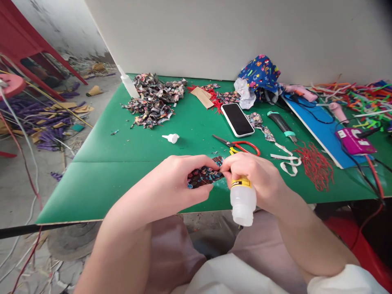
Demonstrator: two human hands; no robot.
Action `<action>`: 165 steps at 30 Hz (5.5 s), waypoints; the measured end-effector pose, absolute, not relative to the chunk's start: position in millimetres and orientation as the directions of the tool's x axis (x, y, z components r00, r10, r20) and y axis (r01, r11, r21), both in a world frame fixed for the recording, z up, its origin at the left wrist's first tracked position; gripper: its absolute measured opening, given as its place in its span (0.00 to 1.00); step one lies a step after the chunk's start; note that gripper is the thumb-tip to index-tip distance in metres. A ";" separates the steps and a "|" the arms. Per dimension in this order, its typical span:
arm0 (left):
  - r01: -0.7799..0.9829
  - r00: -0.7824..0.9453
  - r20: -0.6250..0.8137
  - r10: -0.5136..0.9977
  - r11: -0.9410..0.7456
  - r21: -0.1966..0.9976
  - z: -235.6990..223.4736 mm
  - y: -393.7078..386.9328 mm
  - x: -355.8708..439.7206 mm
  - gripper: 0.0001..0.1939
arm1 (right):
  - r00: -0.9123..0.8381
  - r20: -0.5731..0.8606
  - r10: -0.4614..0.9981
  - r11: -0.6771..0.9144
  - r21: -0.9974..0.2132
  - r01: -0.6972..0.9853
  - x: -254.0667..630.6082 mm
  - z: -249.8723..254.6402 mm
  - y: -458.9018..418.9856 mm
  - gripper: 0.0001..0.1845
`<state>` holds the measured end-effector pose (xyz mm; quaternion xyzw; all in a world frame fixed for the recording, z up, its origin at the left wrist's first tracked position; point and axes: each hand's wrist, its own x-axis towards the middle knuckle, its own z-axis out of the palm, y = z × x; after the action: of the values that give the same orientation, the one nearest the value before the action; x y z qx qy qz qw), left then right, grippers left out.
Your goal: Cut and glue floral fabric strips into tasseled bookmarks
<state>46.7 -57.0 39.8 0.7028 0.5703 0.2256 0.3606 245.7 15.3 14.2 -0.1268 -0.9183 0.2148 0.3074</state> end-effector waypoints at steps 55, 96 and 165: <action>0.686 0.234 0.103 0.967 -0.239 0.687 36.5 -58.2 48.2 0.12 | -0.684 0.207 0.699 0.638 -0.613 0.467 263.5 35.6 27.4 0.19; 0.953 0.068 0.533 0.844 -0.213 0.216 32.4 -68.0 74.8 0.22 | -0.609 -0.065 0.790 0.369 -0.743 0.558 239.9 32.1 8.5 0.19; 0.015 -0.257 0.154 0.954 -0.155 0.988 13.6 -42.9 74.3 0.35 | -0.508 0.115 0.854 0.337 -0.866 0.370 241.9 32.5 15.2 0.09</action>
<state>74.3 -42.9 13.6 0.4671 0.5186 0.5995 0.3917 241.9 15.2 32.5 -0.4007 -0.7636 0.4135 0.2923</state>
